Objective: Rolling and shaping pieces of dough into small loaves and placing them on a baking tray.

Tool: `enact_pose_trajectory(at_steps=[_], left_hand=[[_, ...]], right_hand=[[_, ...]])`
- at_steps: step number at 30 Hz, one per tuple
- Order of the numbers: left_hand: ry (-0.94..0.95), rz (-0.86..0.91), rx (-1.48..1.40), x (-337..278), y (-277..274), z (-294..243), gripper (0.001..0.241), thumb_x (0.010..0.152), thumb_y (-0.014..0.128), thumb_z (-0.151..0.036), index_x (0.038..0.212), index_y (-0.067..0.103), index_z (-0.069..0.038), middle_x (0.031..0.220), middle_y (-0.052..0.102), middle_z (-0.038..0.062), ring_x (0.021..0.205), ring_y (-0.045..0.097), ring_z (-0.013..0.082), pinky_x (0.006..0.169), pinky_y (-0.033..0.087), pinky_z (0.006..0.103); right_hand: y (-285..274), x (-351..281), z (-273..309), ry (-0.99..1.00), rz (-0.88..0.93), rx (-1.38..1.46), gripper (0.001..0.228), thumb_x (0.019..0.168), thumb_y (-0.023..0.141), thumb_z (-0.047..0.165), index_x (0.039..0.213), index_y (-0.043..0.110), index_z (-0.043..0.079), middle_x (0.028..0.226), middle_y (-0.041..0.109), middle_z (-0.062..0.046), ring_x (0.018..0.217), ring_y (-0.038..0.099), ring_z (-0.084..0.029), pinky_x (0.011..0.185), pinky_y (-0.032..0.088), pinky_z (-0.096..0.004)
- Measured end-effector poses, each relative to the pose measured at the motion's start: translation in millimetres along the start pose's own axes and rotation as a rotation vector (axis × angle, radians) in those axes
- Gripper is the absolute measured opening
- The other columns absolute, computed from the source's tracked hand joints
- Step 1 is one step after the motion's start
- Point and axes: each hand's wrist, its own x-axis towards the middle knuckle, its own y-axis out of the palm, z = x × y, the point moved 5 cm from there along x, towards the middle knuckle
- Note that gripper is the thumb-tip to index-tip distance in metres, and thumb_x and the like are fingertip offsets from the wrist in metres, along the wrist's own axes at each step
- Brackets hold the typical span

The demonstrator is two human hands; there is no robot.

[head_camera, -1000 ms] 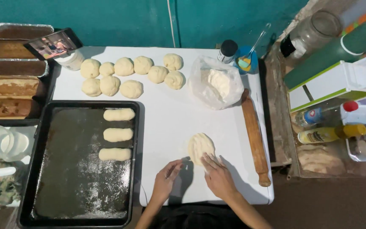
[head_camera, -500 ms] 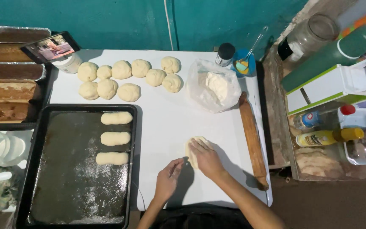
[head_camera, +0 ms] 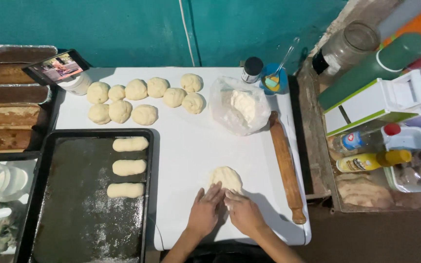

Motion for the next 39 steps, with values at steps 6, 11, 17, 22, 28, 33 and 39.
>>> enact_pose_trajectory(at_steps=[6,11,17,22,28,33,39], left_hand=[[-0.026,-0.057,-0.023,-4.1,2.1,-4.7,0.052,0.084,0.058,-0.001,0.136,0.059,-0.006,0.154,0.048,0.015,0.144,0.042,0.0343,0.113,0.034,0.0507],[-0.049,-0.094,-0.070,-4.2,1.1,-9.6,0.046,0.091,0.059,-0.004,0.137,0.059,-0.005,0.151,0.051,0.016,0.141,0.045,0.0369,0.112,0.037,0.0502],[-0.131,-0.166,-0.181,-13.3,-17.8,-12.9,0.047,0.088,0.061,-0.002,0.135,0.059,-0.004,0.149,0.053,0.017,0.138,0.048,0.0388,0.109,0.044,0.0456],[-0.283,-0.145,-0.194,-27.5,-23.6,2.1,0.048,0.088,0.062,0.000,0.135,0.064,-0.011,0.153,0.051,0.014,0.137,0.052,0.0354,0.109,0.044,0.0448],[-0.288,-0.288,-0.163,-39.8,-42.1,8.8,0.061,0.089,0.067,-0.008,0.147,0.050,-0.015,0.156,0.048,0.013,0.138,0.051,0.0363,0.113,0.043,0.0458],[0.175,-0.344,0.343,-37.6,-46.0,-37.5,0.066,0.084,0.069,-0.023,0.147,0.048,-0.021,0.156,0.040,0.014,0.142,0.037,0.0360,0.112,0.021,0.0644],[-0.106,-0.129,0.469,-29.2,-18.5,23.3,0.049,0.091,0.066,-0.017,0.139,0.054,-0.021,0.133,0.060,0.003,0.131,0.054,0.0261,0.123,0.027,0.0575]], right_hand=[[-6.5,-6.3,0.3,0.202,0.102,0.028,0.042,0.080,0.059,0.007,0.120,0.071,0.001,0.128,0.068,-0.021,0.118,0.065,-0.039,0.102,0.052,-0.043],[3.8,15.0,-26.9,0.107,-0.049,-0.027,0.036,0.080,0.066,0.013,0.114,0.073,0.002,0.119,0.072,-0.020,0.108,0.068,-0.039,0.096,0.053,-0.047],[-69.5,12.2,-65.5,0.492,-0.176,-0.206,0.043,0.088,0.070,0.030,0.128,0.068,0.014,0.119,0.069,-0.016,0.109,0.066,-0.036,0.094,0.053,-0.048],[-82.8,-14.4,-121.0,0.667,-0.330,-0.398,0.080,0.075,0.082,0.038,0.137,0.050,-0.001,0.127,0.057,-0.025,0.113,0.056,-0.044,0.086,0.048,-0.055],[-75.9,-59.3,-125.2,0.547,-0.411,-0.071,0.065,0.089,0.076,0.028,0.140,0.049,-0.003,0.122,0.055,-0.028,0.112,0.055,-0.047,0.098,0.046,-0.055],[-85.8,-67.3,-56.4,0.356,-0.172,-0.088,0.066,0.082,0.078,0.030,0.139,0.053,0.007,0.122,0.057,-0.019,0.111,0.058,-0.038,0.094,0.048,-0.048],[-58.2,-35.2,-26.3,0.028,0.007,-0.108,0.060,0.076,0.079,0.035,0.132,0.065,0.017,0.124,0.064,-0.004,0.115,0.061,-0.029,0.098,0.047,-0.044]])
